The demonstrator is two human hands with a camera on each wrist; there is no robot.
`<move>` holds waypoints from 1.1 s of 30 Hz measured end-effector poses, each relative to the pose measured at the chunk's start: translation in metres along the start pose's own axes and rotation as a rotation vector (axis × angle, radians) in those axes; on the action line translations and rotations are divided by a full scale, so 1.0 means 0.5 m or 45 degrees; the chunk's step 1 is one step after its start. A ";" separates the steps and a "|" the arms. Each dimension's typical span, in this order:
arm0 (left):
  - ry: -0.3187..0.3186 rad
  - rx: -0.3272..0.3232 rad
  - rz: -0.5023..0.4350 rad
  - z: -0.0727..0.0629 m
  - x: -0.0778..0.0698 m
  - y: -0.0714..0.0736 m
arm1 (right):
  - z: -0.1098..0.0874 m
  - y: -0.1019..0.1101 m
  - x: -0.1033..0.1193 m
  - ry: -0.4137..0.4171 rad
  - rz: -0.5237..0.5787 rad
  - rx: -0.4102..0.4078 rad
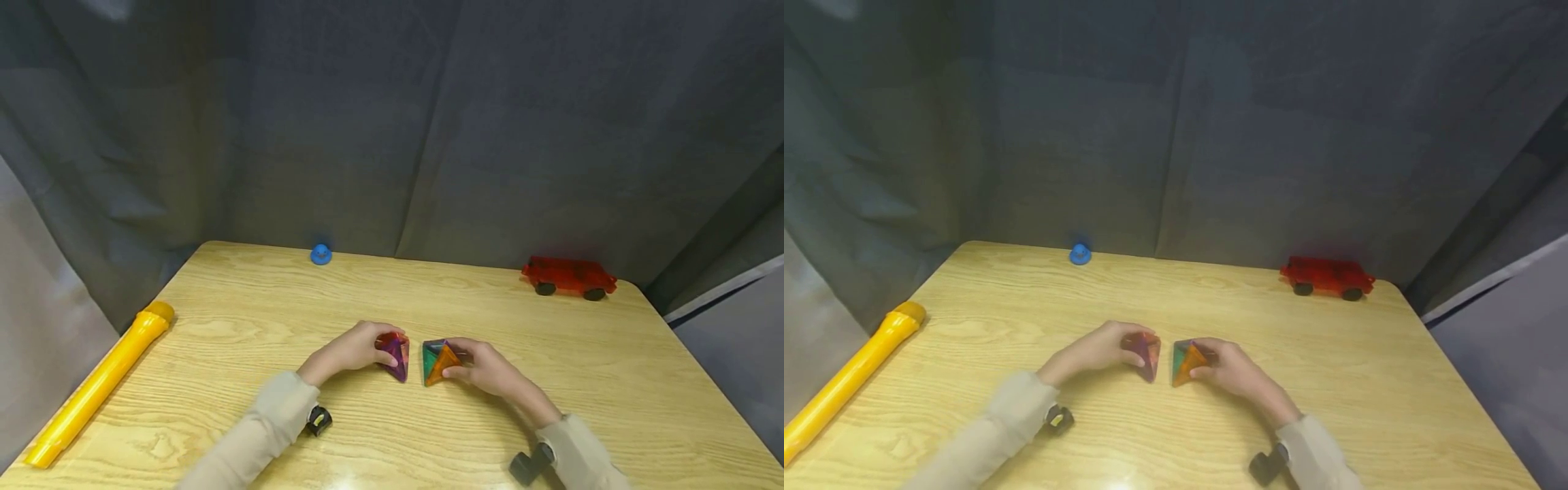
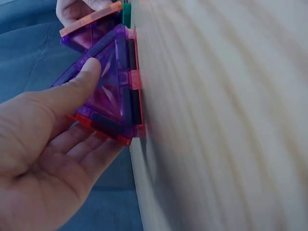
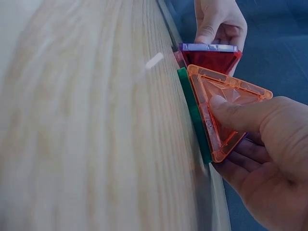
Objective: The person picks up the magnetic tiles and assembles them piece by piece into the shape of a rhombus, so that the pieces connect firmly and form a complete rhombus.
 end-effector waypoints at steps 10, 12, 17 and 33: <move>-0.009 0.023 -0.005 0.018 -0.020 -0.024 | 0.005 -0.005 0.009 0.031 -0.005 0.018; -0.004 0.024 -0.007 0.022 -0.019 -0.027 | 0.005 -0.006 0.010 0.038 -0.003 0.023; 0.011 0.021 0.005 0.025 -0.014 -0.032 | 0.005 -0.005 0.012 0.047 0.001 0.026; -0.023 0.010 0.026 0.025 -0.009 -0.033 | 0.013 0.000 0.046 0.129 -0.075 -0.006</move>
Point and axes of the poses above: each hand's wrist, its own z-axis towards the middle knuckle, its own y-axis out of the back of the hand, x = y × z, the point moved 6 cm from there along z, towards the middle knuckle, and after that the axes turned 3 degrees about -x, right-handed, at the moved point
